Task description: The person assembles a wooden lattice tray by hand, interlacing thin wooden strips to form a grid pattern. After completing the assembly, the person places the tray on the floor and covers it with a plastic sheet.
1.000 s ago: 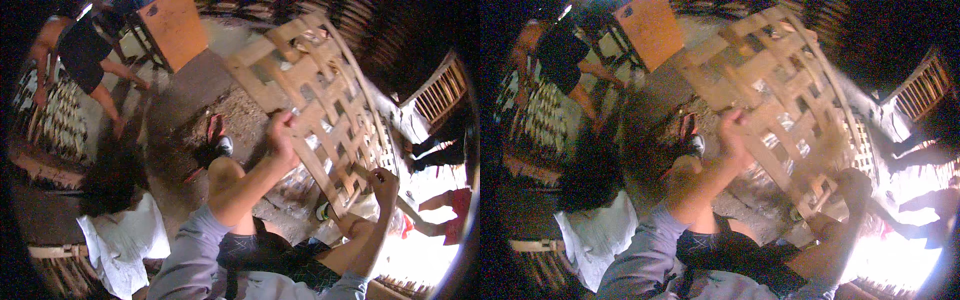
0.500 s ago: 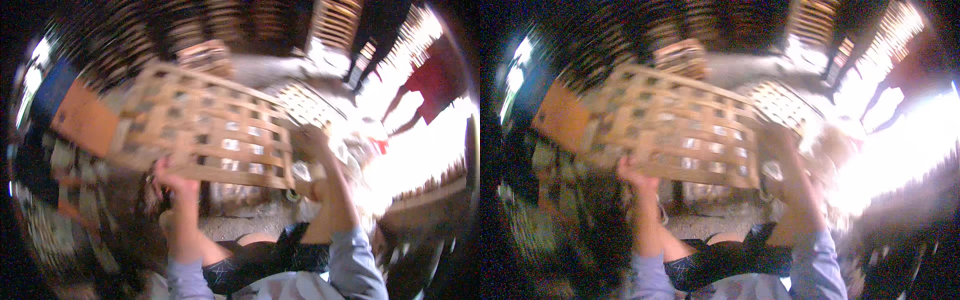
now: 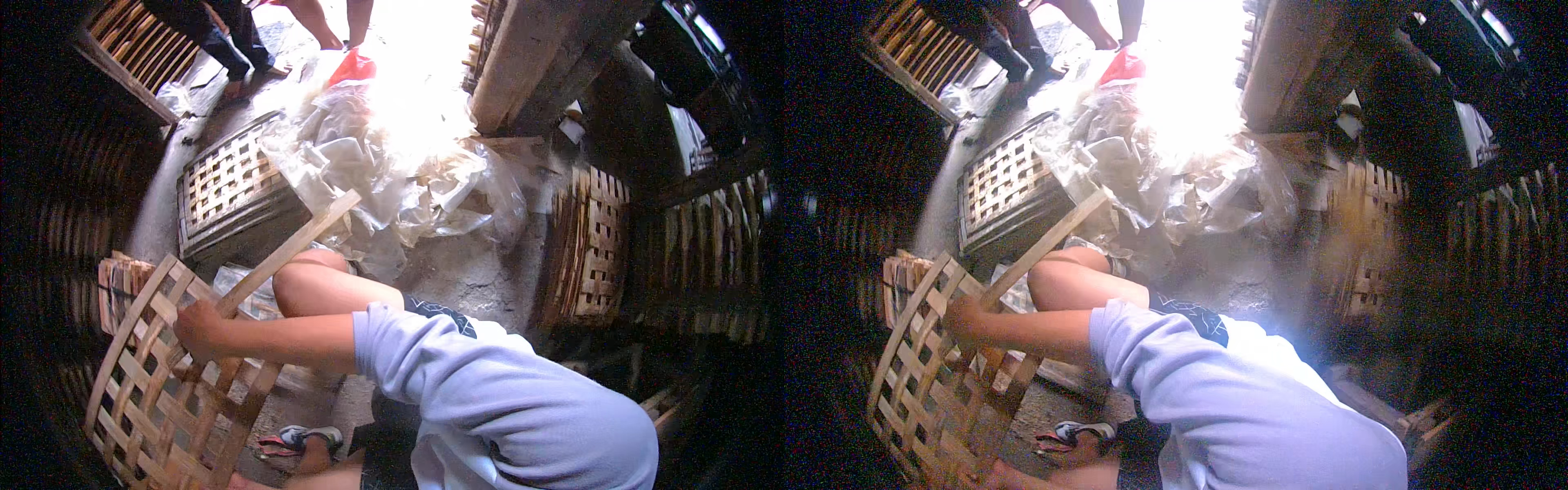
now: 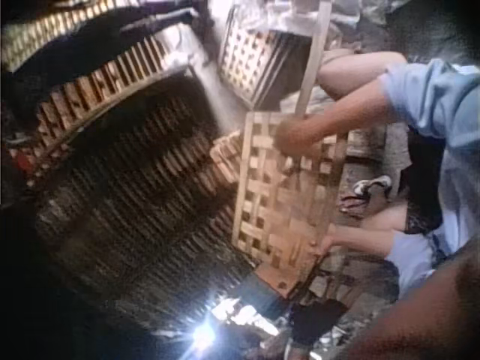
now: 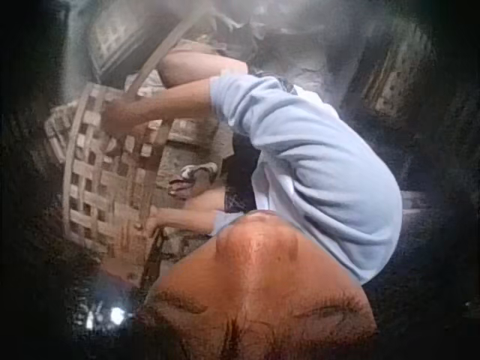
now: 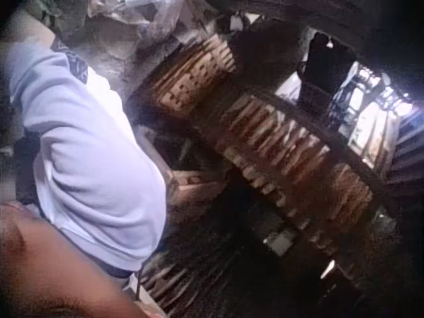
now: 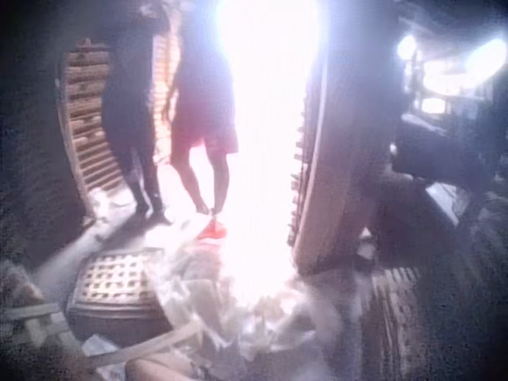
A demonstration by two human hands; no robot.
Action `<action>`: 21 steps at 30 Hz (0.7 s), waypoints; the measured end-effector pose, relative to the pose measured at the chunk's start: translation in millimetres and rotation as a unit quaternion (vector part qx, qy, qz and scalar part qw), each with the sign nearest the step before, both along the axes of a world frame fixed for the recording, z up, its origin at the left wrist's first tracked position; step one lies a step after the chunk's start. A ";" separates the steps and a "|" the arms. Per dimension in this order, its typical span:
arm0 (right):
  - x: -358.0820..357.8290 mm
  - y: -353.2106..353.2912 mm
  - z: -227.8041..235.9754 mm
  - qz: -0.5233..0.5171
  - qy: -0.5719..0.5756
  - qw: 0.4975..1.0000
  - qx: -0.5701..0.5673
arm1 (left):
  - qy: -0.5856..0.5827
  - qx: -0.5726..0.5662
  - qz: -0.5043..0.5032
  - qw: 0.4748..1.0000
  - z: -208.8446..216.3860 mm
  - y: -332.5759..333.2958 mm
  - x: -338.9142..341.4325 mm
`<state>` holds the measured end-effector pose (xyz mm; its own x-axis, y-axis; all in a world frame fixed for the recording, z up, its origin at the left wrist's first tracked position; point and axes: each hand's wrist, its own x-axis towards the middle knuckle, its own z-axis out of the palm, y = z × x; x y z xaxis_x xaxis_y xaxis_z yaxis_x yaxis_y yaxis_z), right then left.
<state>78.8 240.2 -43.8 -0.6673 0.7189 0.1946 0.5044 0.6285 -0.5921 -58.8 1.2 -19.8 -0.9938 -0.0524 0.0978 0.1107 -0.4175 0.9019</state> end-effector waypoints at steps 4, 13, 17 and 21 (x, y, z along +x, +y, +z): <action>18.6 -1.4 24.9 -0.058 0.089 0.994 0.006 | 0.019 -0.005 0.011 1.000 -1.8 -8.7 -1.4; 61.8 80.5 31.5 -0.045 0.154 0.981 -0.111 | 0.042 0.005 0.036 0.998 8.9 -28.5 4.4; 64.7 83.9 42.5 -0.014 0.104 0.989 -0.107 | 0.048 -0.001 0.039 0.998 15.5 -39.0 7.3; 30.3 79.9 17.6 -0.002 0.030 0.999 -0.011 | -0.031 0.057 -0.059 0.996 -16.5 -62.9 -11.7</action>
